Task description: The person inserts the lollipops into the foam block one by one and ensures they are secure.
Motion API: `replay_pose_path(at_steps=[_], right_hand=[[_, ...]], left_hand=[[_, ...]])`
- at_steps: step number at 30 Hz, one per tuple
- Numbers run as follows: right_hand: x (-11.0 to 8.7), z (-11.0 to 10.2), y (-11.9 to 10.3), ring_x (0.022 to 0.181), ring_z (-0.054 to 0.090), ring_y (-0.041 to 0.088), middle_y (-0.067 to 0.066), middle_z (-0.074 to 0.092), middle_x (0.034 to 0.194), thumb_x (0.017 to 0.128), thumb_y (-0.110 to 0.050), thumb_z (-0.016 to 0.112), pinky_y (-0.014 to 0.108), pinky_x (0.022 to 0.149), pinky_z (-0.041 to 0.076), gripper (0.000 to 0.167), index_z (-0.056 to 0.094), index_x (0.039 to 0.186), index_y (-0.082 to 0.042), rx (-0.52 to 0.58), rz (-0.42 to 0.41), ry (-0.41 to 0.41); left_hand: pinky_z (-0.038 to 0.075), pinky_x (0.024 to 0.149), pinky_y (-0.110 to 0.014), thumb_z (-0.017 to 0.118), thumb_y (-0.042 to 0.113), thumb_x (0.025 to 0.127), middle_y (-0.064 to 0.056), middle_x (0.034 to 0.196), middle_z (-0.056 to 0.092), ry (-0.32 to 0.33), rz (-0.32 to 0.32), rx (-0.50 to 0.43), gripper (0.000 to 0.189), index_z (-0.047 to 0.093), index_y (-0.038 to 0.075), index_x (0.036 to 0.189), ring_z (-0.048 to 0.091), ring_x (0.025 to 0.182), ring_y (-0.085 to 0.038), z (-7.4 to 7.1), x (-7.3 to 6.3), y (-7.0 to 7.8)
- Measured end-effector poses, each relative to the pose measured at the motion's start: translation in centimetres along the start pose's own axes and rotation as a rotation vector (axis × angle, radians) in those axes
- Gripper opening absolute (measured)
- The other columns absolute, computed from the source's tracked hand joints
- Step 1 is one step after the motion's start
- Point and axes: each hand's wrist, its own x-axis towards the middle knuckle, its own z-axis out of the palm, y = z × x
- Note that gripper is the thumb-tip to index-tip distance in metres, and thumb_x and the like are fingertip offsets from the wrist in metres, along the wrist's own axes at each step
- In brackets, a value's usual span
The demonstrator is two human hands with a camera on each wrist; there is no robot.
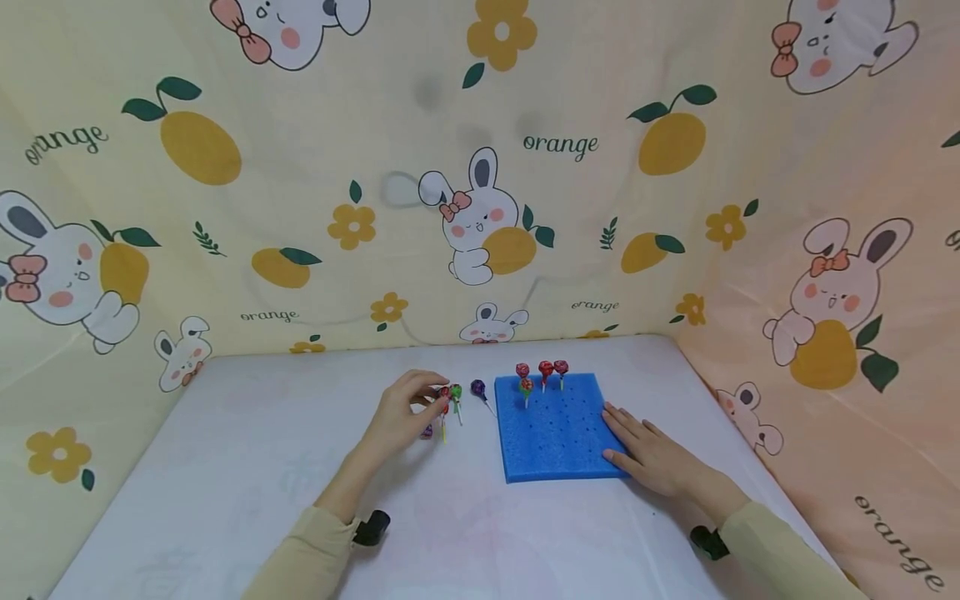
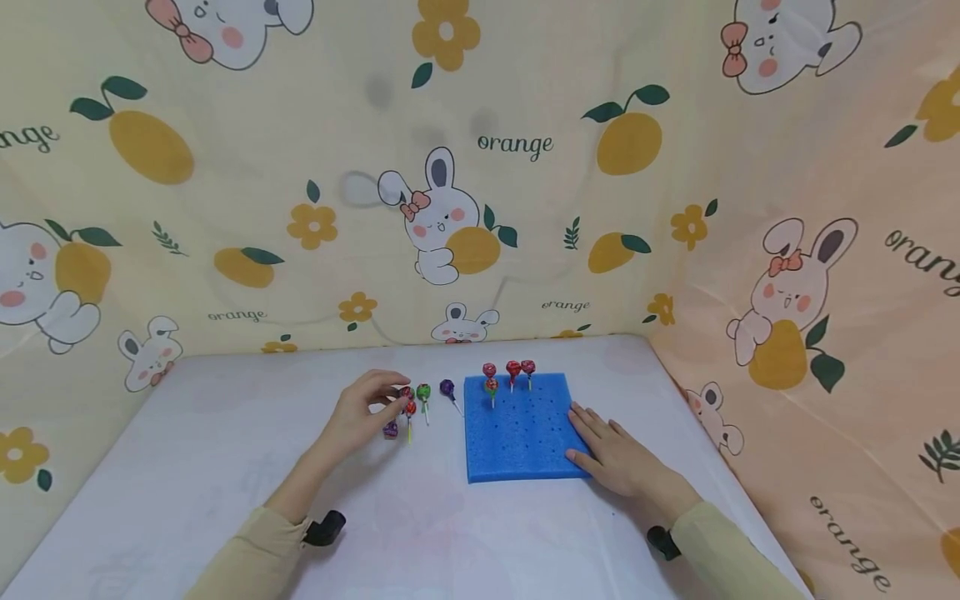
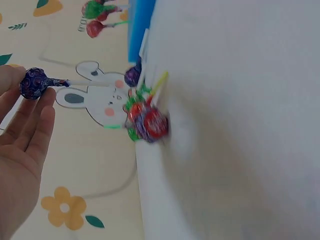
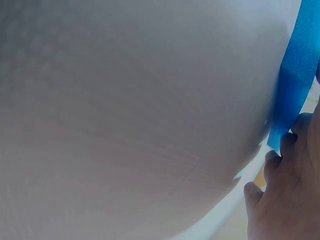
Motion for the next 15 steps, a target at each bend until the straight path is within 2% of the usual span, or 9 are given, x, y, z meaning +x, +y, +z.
replay_pose_path(at_steps=[7, 11, 15], right_hand=[[0.0, 0.0, 0.0, 0.155, 0.021, 0.046, 0.018, 0.021, 0.171, 0.106, -0.059, 0.044, 0.069, 0.120, 0.020, 0.082, 0.026, 0.164, -0.004, 0.008, 0.002, -0.002], [0.0, 0.2, 0.1, 0.155, 0.021, 0.047, 0.019, 0.021, 0.171, 0.106, -0.059, 0.045, 0.069, 0.120, 0.020, 0.082, 0.026, 0.164, -0.003, 0.006, 0.003, -0.001], [0.0, 0.3, 0.2, 0.155, 0.022, 0.046, 0.019, 0.021, 0.171, 0.106, -0.058, 0.045, 0.068, 0.121, 0.020, 0.082, 0.026, 0.164, -0.003, -0.002, -0.001, 0.004]], left_hand=[[0.061, 0.087, -0.036, 0.076, 0.007, 0.095, -0.006, 0.120, 0.071, -0.005, -0.001, -0.035, 0.027, 0.072, 0.008, 0.122, 0.071, 0.100, -0.019, 1.9, 0.9, 0.8], [0.061, 0.089, -0.034, 0.075, 0.010, 0.097, -0.005, 0.119, 0.071, -0.025, -0.009, -0.048, 0.027, 0.072, 0.006, 0.124, 0.070, 0.102, -0.018, 3.0, 1.3, 1.5], [0.060, 0.091, -0.033, 0.073, 0.010, 0.098, -0.005, 0.117, 0.072, -0.042, 0.011, -0.069, 0.027, 0.071, 0.005, 0.124, 0.070, 0.103, -0.017, 4.0, 1.8, 2.0]])
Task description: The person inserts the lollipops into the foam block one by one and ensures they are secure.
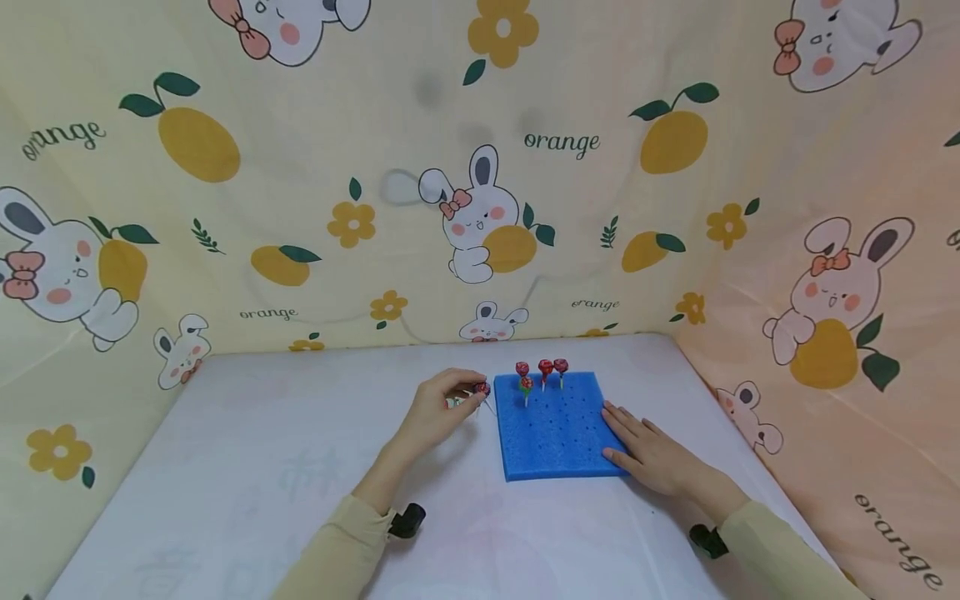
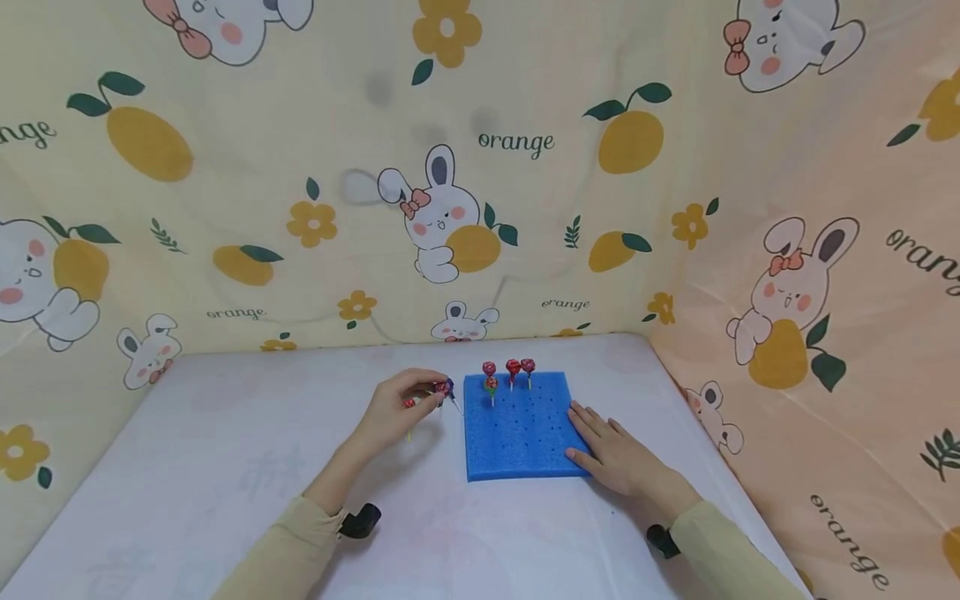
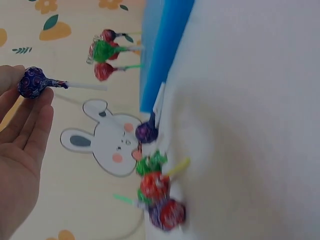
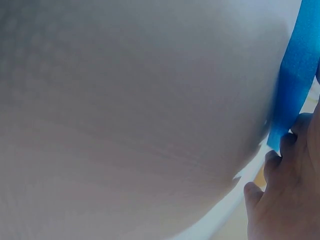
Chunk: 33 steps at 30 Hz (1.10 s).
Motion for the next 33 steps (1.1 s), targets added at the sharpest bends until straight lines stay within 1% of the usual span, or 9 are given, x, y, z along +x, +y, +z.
replay_pose_path(at_steps=[5, 9, 12, 18, 22, 25, 30, 33], right_hand=[[0.0, 0.1, 0.1, 0.155, 0.022, 0.046, 0.019, 0.022, 0.171, 0.107, -0.057, 0.045, 0.068, 0.121, 0.021, 0.081, 0.026, 0.164, -0.003, -0.001, -0.010, 0.007], [0.0, 0.2, 0.2, 0.155, 0.022, 0.046, 0.018, 0.021, 0.171, 0.107, -0.056, 0.044, 0.068, 0.121, 0.021, 0.080, 0.025, 0.164, -0.003, 0.002, -0.018, 0.004], [0.0, 0.2, 0.2, 0.155, 0.022, 0.046, 0.018, 0.021, 0.171, 0.108, -0.056, 0.044, 0.068, 0.121, 0.021, 0.080, 0.025, 0.164, -0.003, 0.005, -0.023, 0.002], [0.0, 0.0, 0.1, 0.154, 0.023, 0.046, 0.018, 0.021, 0.171, 0.107, -0.056, 0.044, 0.068, 0.120, 0.022, 0.080, 0.025, 0.164, -0.003, 0.006, -0.024, 0.006], [-0.1, 0.0, 0.0, 0.154, 0.023, 0.046, 0.018, 0.022, 0.171, 0.107, -0.056, 0.045, 0.068, 0.120, 0.022, 0.080, 0.026, 0.164, -0.003, 0.008, -0.020, 0.006], [-0.1, 0.1, 0.0, 0.155, 0.022, 0.046, 0.018, 0.022, 0.171, 0.107, -0.057, 0.044, 0.068, 0.120, 0.021, 0.080, 0.025, 0.164, -0.003, 0.006, -0.016, 0.003], [-0.1, 0.1, 0.1, 0.155, 0.022, 0.046, 0.018, 0.022, 0.171, 0.107, -0.057, 0.045, 0.068, 0.121, 0.021, 0.081, 0.025, 0.164, -0.003, 0.010, -0.014, 0.003], [-0.1, 0.1, 0.1, 0.155, 0.022, 0.046, 0.018, 0.022, 0.171, 0.107, -0.058, 0.044, 0.068, 0.120, 0.022, 0.081, 0.025, 0.164, -0.004, 0.008, -0.013, 0.006]], left_hand=[[0.059, 0.094, -0.036, 0.073, 0.012, 0.099, -0.005, 0.119, 0.071, -0.015, 0.026, -0.025, 0.025, 0.071, 0.006, 0.123, 0.069, 0.106, -0.019, 1.3, 0.9, 0.6], [0.058, 0.096, -0.039, 0.072, 0.016, 0.100, -0.003, 0.121, 0.070, -0.036, -0.001, -0.025, 0.026, 0.071, 0.010, 0.125, 0.068, 0.108, -0.018, 2.2, 1.5, 0.9], [0.058, 0.096, -0.037, 0.072, 0.019, 0.100, -0.002, 0.122, 0.069, -0.052, -0.018, -0.011, 0.027, 0.070, 0.010, 0.126, 0.067, 0.108, -0.016, 2.8, 2.0, 1.1], [0.058, 0.096, -0.036, 0.072, 0.017, 0.100, -0.004, 0.124, 0.068, -0.071, 0.026, -0.027, 0.029, 0.070, 0.006, 0.127, 0.067, 0.109, -0.019, 3.7, 3.4, 1.5], [0.058, 0.096, -0.037, 0.072, 0.016, 0.100, -0.005, 0.123, 0.068, -0.086, 0.037, -0.028, 0.029, 0.070, 0.006, 0.127, 0.067, 0.111, -0.020, 4.2, 4.4, 1.8], [0.058, 0.096, -0.036, 0.073, 0.017, 0.099, -0.005, 0.124, 0.068, -0.100, 0.033, -0.001, 0.030, 0.070, 0.007, 0.128, 0.067, 0.111, -0.019, 4.5, 5.2, 1.8], [0.057, 0.095, -0.028, 0.072, 0.018, 0.100, -0.005, 0.127, 0.066, -0.139, 0.025, 0.066, 0.030, 0.070, 0.009, 0.129, 0.067, 0.108, -0.018, 5.0, 6.5, 1.8], [0.056, 0.094, -0.026, 0.071, 0.020, 0.101, -0.004, 0.128, 0.066, -0.166, 0.022, 0.117, 0.029, 0.071, 0.011, 0.129, 0.067, 0.108, -0.017, 5.3, 7.1, 1.7]])
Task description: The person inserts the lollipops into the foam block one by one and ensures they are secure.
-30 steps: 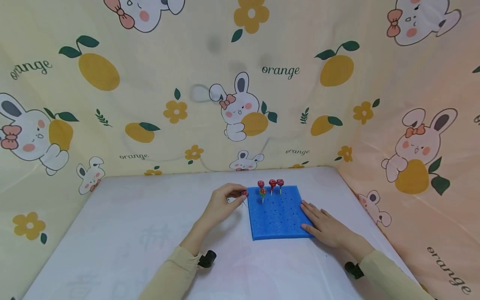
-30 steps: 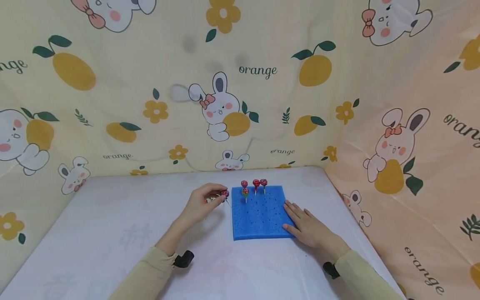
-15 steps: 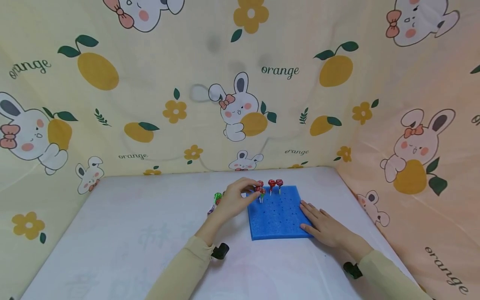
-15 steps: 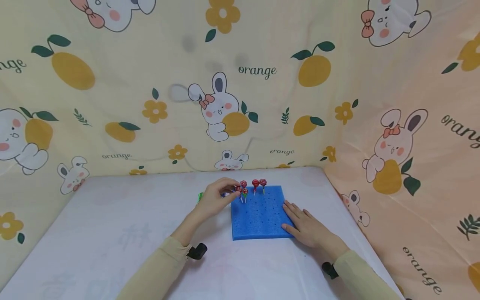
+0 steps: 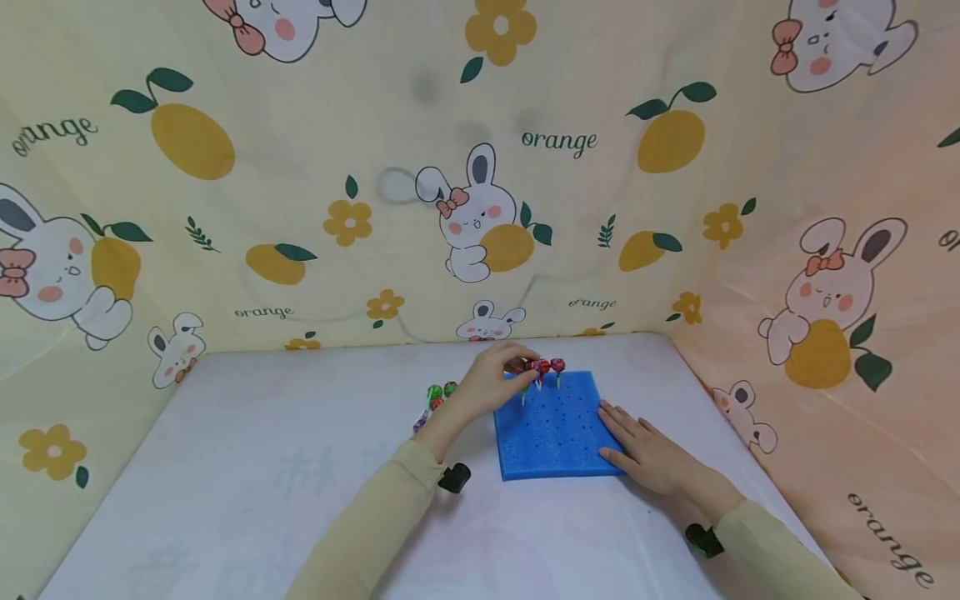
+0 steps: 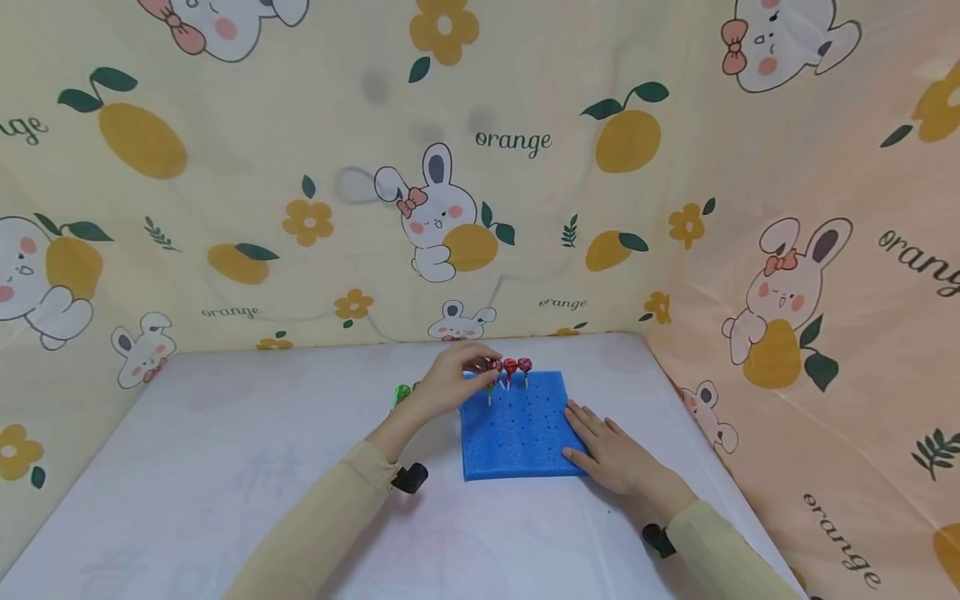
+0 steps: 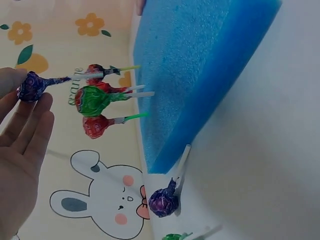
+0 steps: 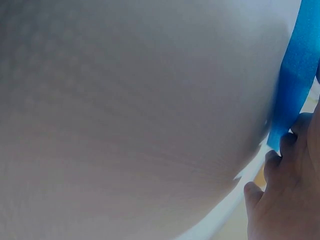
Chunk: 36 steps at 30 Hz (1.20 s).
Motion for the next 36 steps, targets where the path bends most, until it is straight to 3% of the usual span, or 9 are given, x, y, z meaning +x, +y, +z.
replay_pose_path(at_steps=[6, 9, 15, 21, 36], right_hand=[[0.0, 0.0, 0.1, 0.155, 0.021, 0.045, 0.017, 0.021, 0.171, 0.107, -0.059, 0.043, 0.068, 0.121, 0.021, 0.081, 0.025, 0.164, -0.004, 0.003, 0.003, -0.001], [0.0, -0.1, 0.0, 0.155, 0.021, 0.045, 0.017, 0.021, 0.171, 0.107, -0.059, 0.043, 0.068, 0.121, 0.021, 0.081, 0.025, 0.164, -0.004, 0.010, 0.002, -0.002], [0.1, -0.1, 0.0, 0.155, 0.022, 0.045, 0.017, 0.020, 0.171, 0.107, -0.058, 0.044, 0.068, 0.121, 0.021, 0.081, 0.024, 0.164, -0.004, 0.007, 0.000, -0.006], [0.1, -0.2, 0.0, 0.155, 0.022, 0.045, 0.016, 0.020, 0.171, 0.107, -0.058, 0.044, 0.068, 0.121, 0.021, 0.081, 0.024, 0.164, -0.005, 0.008, 0.004, -0.015], [0.1, 0.0, 0.2, 0.155, 0.021, 0.045, 0.016, 0.019, 0.172, 0.107, -0.059, 0.043, 0.068, 0.121, 0.020, 0.081, 0.023, 0.165, -0.005, 0.014, 0.000, -0.017]], left_hand=[[0.054, 0.102, -0.035, 0.069, 0.024, 0.102, -0.002, 0.129, 0.067, -0.045, 0.006, 0.076, 0.028, 0.071, 0.013, 0.129, 0.062, 0.120, -0.017, 0.6, 1.2, -0.3], [0.055, 0.101, -0.039, 0.069, 0.022, 0.102, -0.003, 0.126, 0.067, -0.070, 0.014, 0.078, 0.028, 0.071, 0.011, 0.128, 0.062, 0.118, -0.017, 0.9, 1.6, -0.3], [0.055, 0.089, -0.024, 0.068, 0.018, 0.102, -0.005, 0.120, 0.067, -0.145, 0.021, 0.116, 0.027, 0.071, 0.007, 0.128, 0.065, 0.111, -0.025, 1.1, 2.1, -0.2], [0.055, 0.091, -0.022, 0.068, 0.014, 0.102, -0.007, 0.120, 0.067, -0.188, 0.036, 0.134, 0.027, 0.071, 0.004, 0.127, 0.065, 0.109, -0.018, 1.3, 2.1, 0.0], [0.054, 0.090, -0.021, 0.067, 0.014, 0.102, -0.007, 0.120, 0.066, -0.221, 0.015, 0.142, 0.027, 0.071, 0.004, 0.127, 0.065, 0.110, -0.024, 1.9, 2.2, -0.4]])
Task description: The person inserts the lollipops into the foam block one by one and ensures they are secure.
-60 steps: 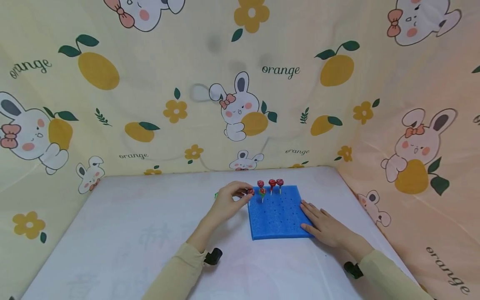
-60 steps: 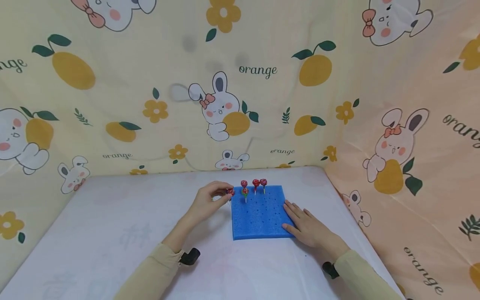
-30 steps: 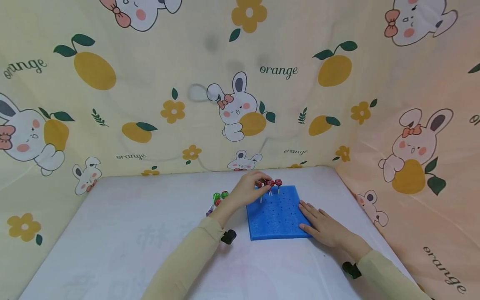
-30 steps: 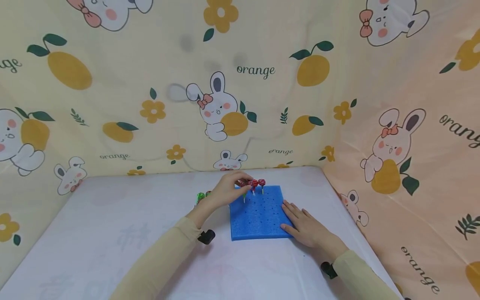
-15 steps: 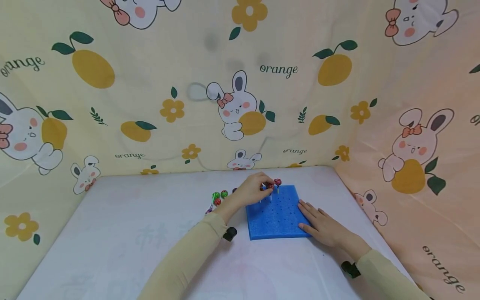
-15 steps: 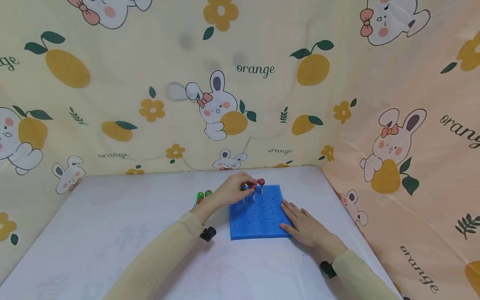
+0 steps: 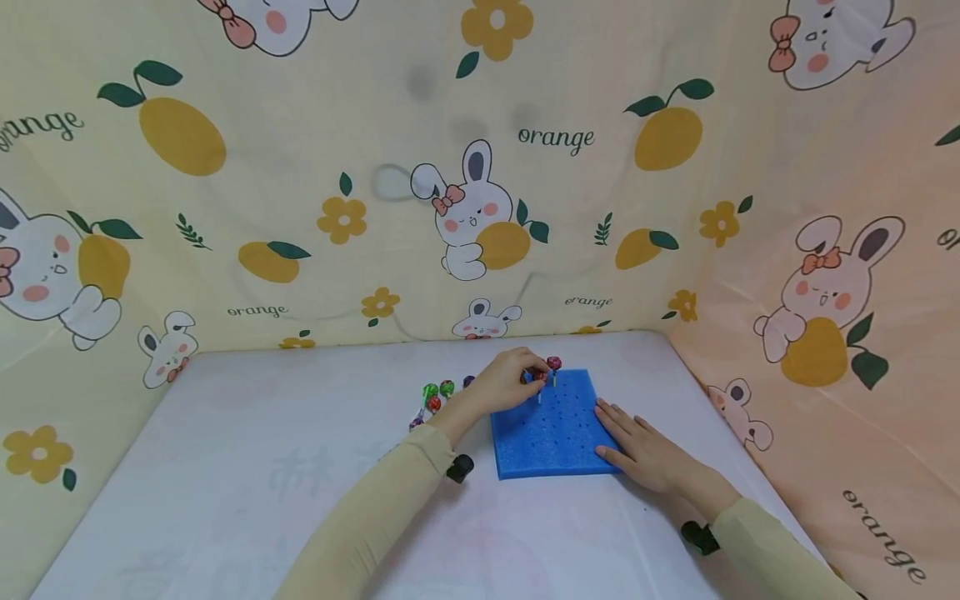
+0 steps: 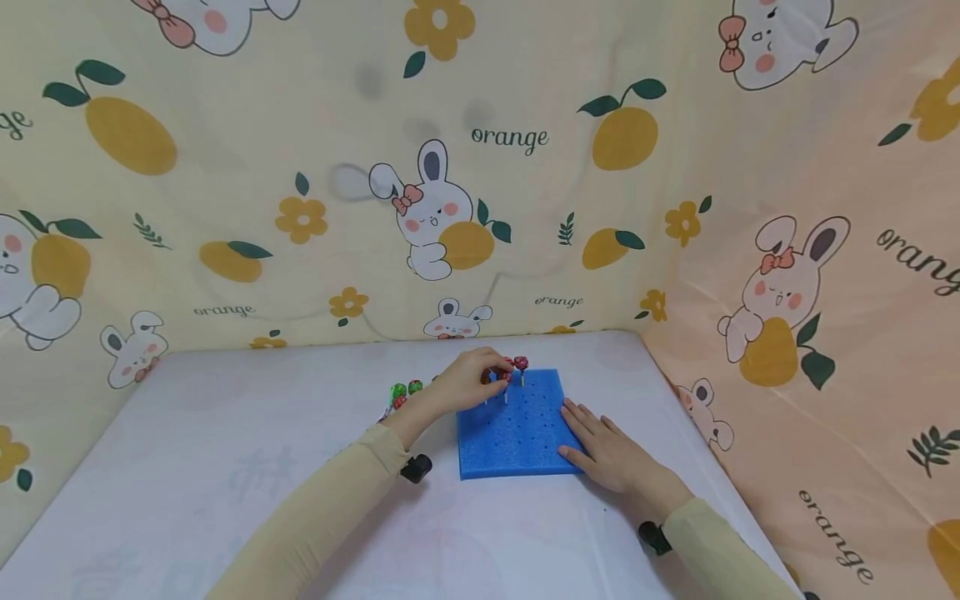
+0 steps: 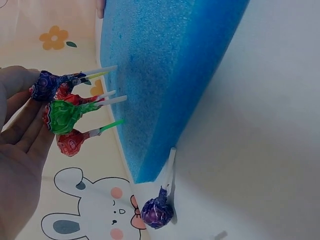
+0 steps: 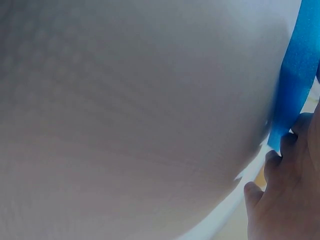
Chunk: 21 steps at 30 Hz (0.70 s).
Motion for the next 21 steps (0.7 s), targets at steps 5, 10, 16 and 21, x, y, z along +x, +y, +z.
replay_pose_path(at_steps=[5, 10, 16, 21], right_hand=[[0.05, 0.08, 0.10, 0.155, 0.021, 0.045, 0.016, 0.019, 0.172, 0.107, -0.059, 0.043, 0.068, 0.121, 0.021, 0.081, 0.024, 0.165, -0.005, 0.002, -0.001, 0.000], [0.12, 0.19, 0.19, 0.155, 0.021, 0.045, 0.016, 0.020, 0.172, 0.107, -0.059, 0.042, 0.068, 0.121, 0.021, 0.081, 0.024, 0.165, -0.006, -0.006, -0.003, 0.000], [0.07, -0.03, -0.16, 0.154, 0.022, 0.047, 0.019, 0.021, 0.171, 0.107, -0.056, 0.044, 0.069, 0.120, 0.022, 0.079, 0.025, 0.164, -0.004, 0.006, -0.005, 0.005], [0.06, -0.23, -0.35, 0.154, 0.023, 0.048, 0.019, 0.022, 0.170, 0.108, -0.054, 0.045, 0.070, 0.120, 0.022, 0.078, 0.026, 0.163, -0.003, 0.001, -0.005, 0.011]], left_hand=[[0.054, 0.091, -0.022, 0.068, 0.016, 0.102, -0.006, 0.120, 0.066, -0.006, 0.000, 0.026, 0.029, 0.071, 0.005, 0.129, 0.065, 0.111, -0.026, 0.18, 0.03, -0.28], [0.054, 0.091, -0.021, 0.069, 0.016, 0.102, -0.005, 0.118, 0.066, -0.015, 0.006, 0.038, 0.029, 0.071, 0.005, 0.128, 0.066, 0.110, -0.026, 0.41, 0.06, -0.42], [0.053, 0.092, -0.021, 0.069, 0.017, 0.101, -0.004, 0.118, 0.066, -0.022, -0.007, 0.051, 0.029, 0.071, 0.006, 0.128, 0.065, 0.110, -0.024, 0.47, 0.13, -0.43], [0.053, 0.092, -0.021, 0.071, 0.016, 0.100, -0.003, 0.117, 0.067, -0.024, -0.009, 0.039, 0.028, 0.072, 0.005, 0.127, 0.066, 0.111, -0.025, 0.54, 0.24, -0.52]])
